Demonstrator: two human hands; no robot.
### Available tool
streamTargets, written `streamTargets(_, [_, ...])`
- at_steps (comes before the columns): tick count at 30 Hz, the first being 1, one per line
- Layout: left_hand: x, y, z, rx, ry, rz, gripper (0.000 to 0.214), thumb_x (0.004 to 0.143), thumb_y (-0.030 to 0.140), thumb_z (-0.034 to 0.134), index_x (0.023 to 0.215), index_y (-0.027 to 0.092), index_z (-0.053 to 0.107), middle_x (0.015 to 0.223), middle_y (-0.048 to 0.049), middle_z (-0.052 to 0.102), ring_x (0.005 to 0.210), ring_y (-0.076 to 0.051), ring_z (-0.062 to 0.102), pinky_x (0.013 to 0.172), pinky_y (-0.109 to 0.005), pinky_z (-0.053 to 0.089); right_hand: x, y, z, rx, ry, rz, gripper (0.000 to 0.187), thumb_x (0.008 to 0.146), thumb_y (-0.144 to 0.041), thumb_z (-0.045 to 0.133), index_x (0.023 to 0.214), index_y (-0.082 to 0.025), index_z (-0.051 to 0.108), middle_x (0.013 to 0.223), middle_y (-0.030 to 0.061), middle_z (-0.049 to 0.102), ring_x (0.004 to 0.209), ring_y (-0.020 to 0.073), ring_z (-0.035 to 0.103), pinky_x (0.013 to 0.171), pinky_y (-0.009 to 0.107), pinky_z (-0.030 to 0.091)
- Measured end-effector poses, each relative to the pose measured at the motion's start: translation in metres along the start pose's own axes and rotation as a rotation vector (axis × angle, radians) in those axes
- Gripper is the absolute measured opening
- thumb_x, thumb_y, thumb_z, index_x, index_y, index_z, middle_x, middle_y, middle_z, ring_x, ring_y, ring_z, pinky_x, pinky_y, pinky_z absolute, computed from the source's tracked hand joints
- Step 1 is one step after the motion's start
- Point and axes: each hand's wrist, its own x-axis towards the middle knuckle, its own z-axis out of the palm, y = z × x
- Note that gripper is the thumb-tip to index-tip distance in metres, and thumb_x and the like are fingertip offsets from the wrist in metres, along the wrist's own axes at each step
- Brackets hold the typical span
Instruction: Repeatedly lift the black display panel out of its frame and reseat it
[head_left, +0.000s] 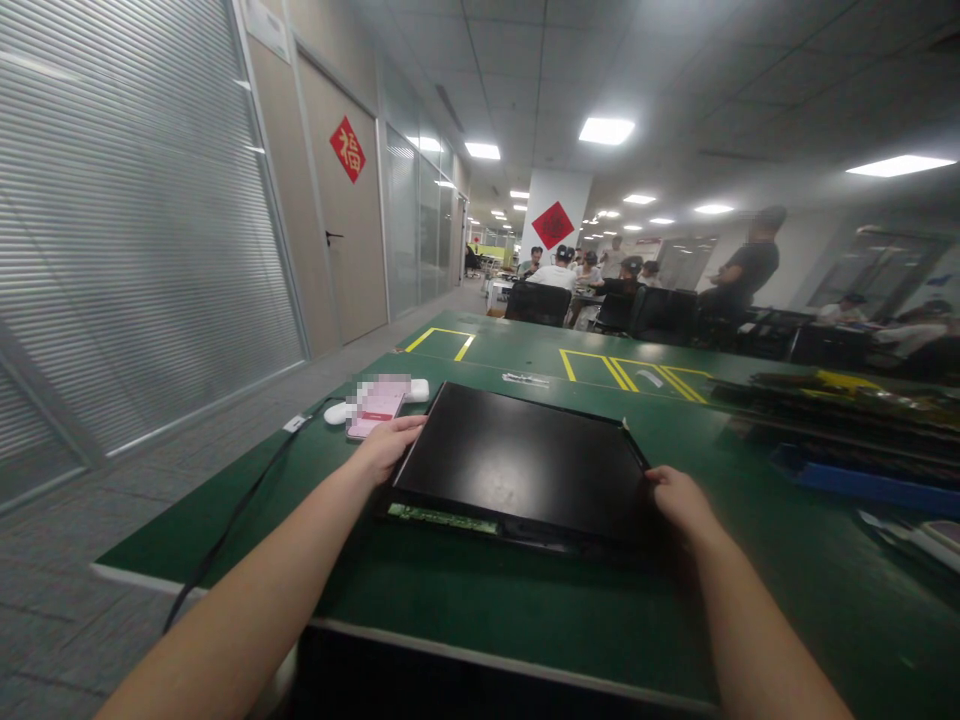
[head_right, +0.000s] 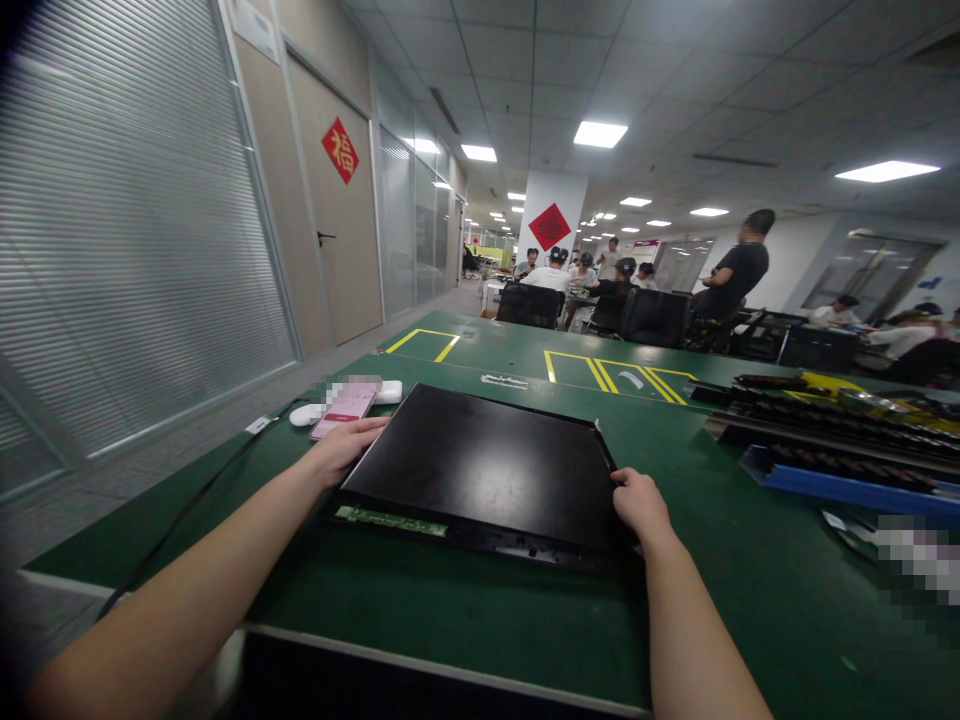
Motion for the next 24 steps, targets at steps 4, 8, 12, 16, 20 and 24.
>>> streamTargets(4, [-0.007, 0.004, 0.004, -0.010, 0.009, -0.005, 0.029, 0.077, 0.002, 0.069, 0.105, 0.009, 0.071, 0.070, -0.0100, 0.076, 0.052, -0.019, 0.070, 0.050, -0.028, 0.058, 0.000, 0.000, 0.001, -0.027, 0.012, -0.020, 0.042, 0.069, -0.012, 0.054, 0.106, -0.018, 0.073, 0.107, 0.0123, 0.069, 0.098, 0.0235, 0.066, 0.080, 0.028, 0.049])
streamTargets(8, [-0.013, 0.009, 0.009, -0.008, 0.003, -0.022, 0.031, 0.081, 0.001, 0.062, 0.109, 0.010, 0.070, 0.065, -0.0078, 0.075, 0.049, -0.018, 0.069, 0.047, -0.025, 0.057, -0.001, -0.001, 0.001, -0.039, 0.017, -0.018, 0.042, 0.069, -0.012, 0.054, 0.107, -0.019, 0.073, 0.108, 0.0115, 0.069, 0.098, 0.0229, 0.066, 0.078, 0.027, 0.050])
streamTargets(12, [-0.018, 0.014, 0.014, -0.026, 0.000, -0.056, 0.036, 0.083, -0.002, 0.054, 0.114, 0.010, 0.069, 0.066, -0.0072, 0.075, 0.047, -0.016, 0.068, 0.047, -0.024, 0.056, -0.001, -0.002, 0.000, -0.044, 0.010, -0.015, 0.044, 0.069, -0.013, 0.054, 0.109, -0.019, 0.073, 0.109, 0.0119, 0.070, 0.100, 0.0230, 0.066, 0.080, 0.027, 0.049])
streamTargets(16, [-0.020, 0.016, 0.016, -0.059, -0.034, -0.056, 0.030, 0.087, 0.007, 0.055, 0.112, 0.010, 0.070, 0.074, -0.0089, 0.077, 0.052, -0.016, 0.070, 0.048, -0.022, 0.056, -0.003, -0.004, -0.002, -0.052, -0.003, -0.008, 0.048, 0.068, -0.012, 0.052, 0.111, -0.018, 0.073, 0.113, 0.0125, 0.069, 0.102, 0.0240, 0.066, 0.083, 0.029, 0.049])
streamTargets(20, [-0.021, 0.015, 0.013, -0.053, -0.106, -0.034, 0.037, 0.082, 0.010, 0.063, 0.119, 0.015, 0.068, 0.091, -0.0098, 0.079, 0.074, -0.021, 0.075, 0.061, -0.026, 0.060, -0.005, -0.007, -0.005, -0.020, -0.031, -0.001, 0.048, 0.069, -0.011, 0.050, 0.111, -0.017, 0.072, 0.116, 0.0128, 0.069, 0.103, 0.0243, 0.065, 0.082, 0.030, 0.049])
streamTargets(24, [-0.020, 0.013, 0.008, -0.022, -0.210, -0.012, 0.056, 0.073, 0.014, 0.076, 0.128, 0.020, 0.064, 0.105, -0.0105, 0.077, 0.088, -0.025, 0.075, 0.074, -0.031, 0.060, -0.008, -0.010, -0.006, -0.012, -0.047, 0.000, 0.046, 0.071, -0.010, 0.049, 0.110, -0.016, 0.072, 0.115, 0.0117, 0.070, 0.103, 0.0230, 0.066, 0.081, 0.027, 0.048])
